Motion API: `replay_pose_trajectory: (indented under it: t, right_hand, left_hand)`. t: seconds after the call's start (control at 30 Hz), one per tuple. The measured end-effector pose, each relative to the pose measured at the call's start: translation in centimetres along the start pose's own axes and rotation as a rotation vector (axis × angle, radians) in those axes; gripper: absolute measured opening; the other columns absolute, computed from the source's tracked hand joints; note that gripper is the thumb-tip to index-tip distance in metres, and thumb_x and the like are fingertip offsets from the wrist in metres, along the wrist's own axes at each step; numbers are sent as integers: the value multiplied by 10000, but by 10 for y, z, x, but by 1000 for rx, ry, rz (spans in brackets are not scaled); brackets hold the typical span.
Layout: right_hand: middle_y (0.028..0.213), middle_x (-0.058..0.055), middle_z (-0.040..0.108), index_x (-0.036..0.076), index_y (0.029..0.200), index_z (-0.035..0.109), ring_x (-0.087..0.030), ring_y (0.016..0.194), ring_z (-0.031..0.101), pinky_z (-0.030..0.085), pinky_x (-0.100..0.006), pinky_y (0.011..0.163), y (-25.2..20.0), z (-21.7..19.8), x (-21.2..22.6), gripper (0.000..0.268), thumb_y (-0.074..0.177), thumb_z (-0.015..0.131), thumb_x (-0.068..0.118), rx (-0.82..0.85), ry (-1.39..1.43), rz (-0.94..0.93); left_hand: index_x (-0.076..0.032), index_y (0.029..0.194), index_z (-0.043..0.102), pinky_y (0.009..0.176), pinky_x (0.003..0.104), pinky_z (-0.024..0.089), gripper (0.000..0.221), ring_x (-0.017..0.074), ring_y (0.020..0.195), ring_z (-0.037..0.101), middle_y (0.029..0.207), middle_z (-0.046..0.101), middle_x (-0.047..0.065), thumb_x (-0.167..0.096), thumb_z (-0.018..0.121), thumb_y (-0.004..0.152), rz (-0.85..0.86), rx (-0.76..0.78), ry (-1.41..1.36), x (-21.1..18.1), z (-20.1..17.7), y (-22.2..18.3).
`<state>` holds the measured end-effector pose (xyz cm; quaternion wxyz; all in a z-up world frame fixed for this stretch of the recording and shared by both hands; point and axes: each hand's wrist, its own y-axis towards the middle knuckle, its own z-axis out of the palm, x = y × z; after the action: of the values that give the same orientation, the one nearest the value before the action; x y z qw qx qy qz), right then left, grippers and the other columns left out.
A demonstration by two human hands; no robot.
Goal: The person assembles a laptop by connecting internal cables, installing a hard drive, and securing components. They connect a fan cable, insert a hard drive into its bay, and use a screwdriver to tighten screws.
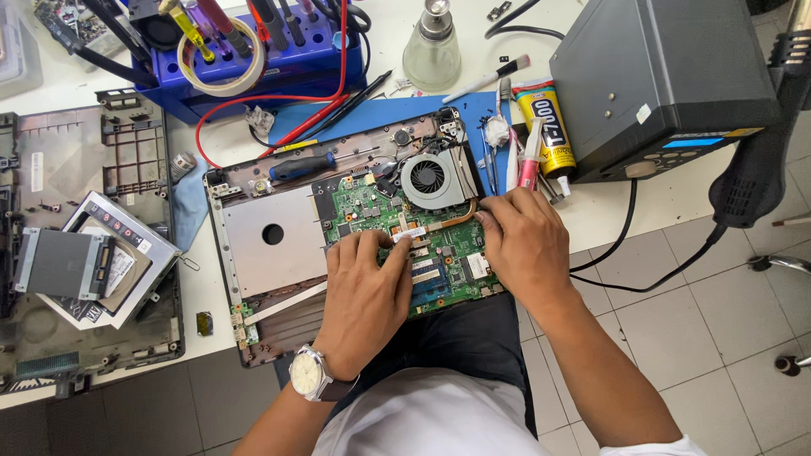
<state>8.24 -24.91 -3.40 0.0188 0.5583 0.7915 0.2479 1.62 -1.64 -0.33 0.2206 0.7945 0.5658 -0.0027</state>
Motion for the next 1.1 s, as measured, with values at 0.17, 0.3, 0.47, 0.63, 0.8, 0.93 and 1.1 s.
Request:
replay_pose_trajectory:
  t: [0.17, 0.3, 0.47, 0.63, 0.8, 0.93, 1.1]
  right_hand:
    - [863, -81, 657, 123, 1016, 752, -295, 831, 696, 546, -409, 758, 11, -15, 10, 158, 1041, 673, 257, -3, 121, 56]
    - [804, -168, 690, 6, 1052, 732, -325, 695, 705, 584, -387, 674, 26, -29, 16, 146, 1080, 634, 111, 11, 456, 149]
    - [762, -119, 704, 8, 1045, 722, -175, 650, 712, 581, -276, 599, 40, -27, -8, 102, 1052, 687, 103, 64, 793, 308]
    - [716, -126, 650, -23, 1080, 708, -146, 572, 653, 538, -259, 534, 42, -26, -21, 110, 1075, 661, 76, 96, 872, 323]
    - [567, -86, 565, 12, 1048, 690, -109, 418, 515, 454, -224, 445, 34, -33, -18, 132, 1084, 642, 130, 172, 928, 390]
    - [597, -87, 567, 9, 1062, 685, -107, 428, 529, 452, -224, 440, 33, -33, -21, 134, 1094, 611, 117, 158, 996, 411]
    - [708, -90, 615, 10, 1145, 678, -96, 526, 579, 425, -183, 425, 31, -19, -32, 144, 1079, 629, 128, 118, 1116, 455]
  left_hand:
    - [-129, 1192, 710, 929, 461, 408, 282, 370, 1066, 591, 1005, 573, 93, -201, 673, 922, -4, -29, -25, 2, 0, -1]
    - [-117, 1197, 701, 922, 450, 420, 268, 365, 1035, 607, 984, 580, 94, -167, 664, 937, 17, -57, -36, 5, -1, 0]
    - [-118, 1196, 693, 911, 443, 432, 244, 346, 1022, 608, 978, 579, 82, -173, 656, 961, 9, -79, -46, 6, -8, 1]
    - [-102, 1203, 689, 902, 442, 434, 250, 348, 999, 612, 963, 581, 86, -165, 649, 965, 11, -67, -76, 5, -12, 0]
    - [-91, 1223, 692, 904, 447, 438, 264, 351, 1010, 615, 980, 594, 100, -182, 644, 979, 16, -40, -100, 1, -11, 0]
    - [-78, 1247, 694, 901, 467, 444, 279, 369, 1010, 639, 980, 614, 119, -191, 624, 1001, 2, 8, -148, -4, -12, 2]
    - [-87, 1198, 679, 874, 452, 438, 258, 351, 984, 599, 971, 576, 100, -196, 660, 965, 74, -36, -118, -15, -5, 5]
